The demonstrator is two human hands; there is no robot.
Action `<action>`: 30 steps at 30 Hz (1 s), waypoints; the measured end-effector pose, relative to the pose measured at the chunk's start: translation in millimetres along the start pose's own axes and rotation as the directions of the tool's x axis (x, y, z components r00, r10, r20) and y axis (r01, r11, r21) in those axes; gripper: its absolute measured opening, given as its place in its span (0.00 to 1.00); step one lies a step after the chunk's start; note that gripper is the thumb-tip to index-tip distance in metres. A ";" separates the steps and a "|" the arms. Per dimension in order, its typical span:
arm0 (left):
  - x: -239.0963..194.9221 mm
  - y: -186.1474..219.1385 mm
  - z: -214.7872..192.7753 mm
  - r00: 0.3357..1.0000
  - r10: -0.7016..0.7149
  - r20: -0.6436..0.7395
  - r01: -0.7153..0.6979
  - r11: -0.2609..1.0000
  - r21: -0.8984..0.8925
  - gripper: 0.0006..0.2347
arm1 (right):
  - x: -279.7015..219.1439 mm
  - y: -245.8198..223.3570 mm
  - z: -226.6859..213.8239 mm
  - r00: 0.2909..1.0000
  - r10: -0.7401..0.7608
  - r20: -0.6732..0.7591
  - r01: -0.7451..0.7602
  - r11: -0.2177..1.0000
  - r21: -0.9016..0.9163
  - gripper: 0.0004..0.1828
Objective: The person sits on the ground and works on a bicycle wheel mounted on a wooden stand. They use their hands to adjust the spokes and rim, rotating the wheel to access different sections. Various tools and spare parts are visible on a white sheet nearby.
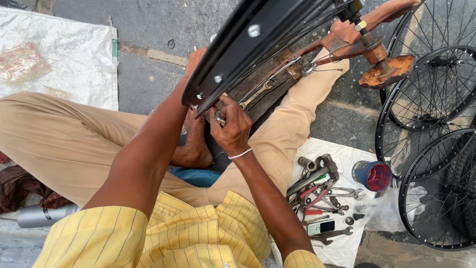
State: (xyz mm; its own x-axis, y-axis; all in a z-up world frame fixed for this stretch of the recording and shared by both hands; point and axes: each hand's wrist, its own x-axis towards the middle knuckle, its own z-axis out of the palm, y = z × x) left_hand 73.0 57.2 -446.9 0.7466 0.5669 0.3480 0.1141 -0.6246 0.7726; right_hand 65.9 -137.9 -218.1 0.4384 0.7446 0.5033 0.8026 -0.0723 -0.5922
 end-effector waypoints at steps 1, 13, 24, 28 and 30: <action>2.6 -1.9 -1.0 0.995 0.044 -0.094 -0.056 0.990 -0.131 0.10 | 1.7 2.9 1.9 1.000 -0.005 0.001 0.005 1.000 0.000 0.17; -16.3 106.9 -69.2 0.961 0.059 -0.270 -0.125 0.964 -0.234 0.15 | -40.8 14.3 -58.4 0.585 0.809 0.058 -0.599 0.383 0.703 0.11; -53.6 276.9 -225.8 0.976 -0.101 -0.193 -0.018 0.846 -0.533 0.11 | 73.1 -35.1 -121.0 0.981 -0.138 0.135 0.133 0.990 0.046 0.24; -33.1 307.1 -246.3 0.984 -0.024 -0.174 -0.036 0.943 -0.332 0.17 | 104.5 -72.5 -124.3 0.949 -0.313 0.036 0.313 0.950 0.016 0.23; -16.1 318.8 -254.1 0.981 -0.026 -0.190 -0.033 0.953 -0.300 0.20 | 114.9 -84.0 -126.7 0.957 -0.265 -0.122 0.272 0.961 0.051 0.23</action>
State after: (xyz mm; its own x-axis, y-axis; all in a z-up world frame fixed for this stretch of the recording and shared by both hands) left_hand -69.1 -14.6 -71.2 0.6050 0.6750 0.4223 -0.1120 -0.4529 0.8845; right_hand 100.1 -130.4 -30.7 0.2566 0.6501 0.7152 0.8700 0.1670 -0.4639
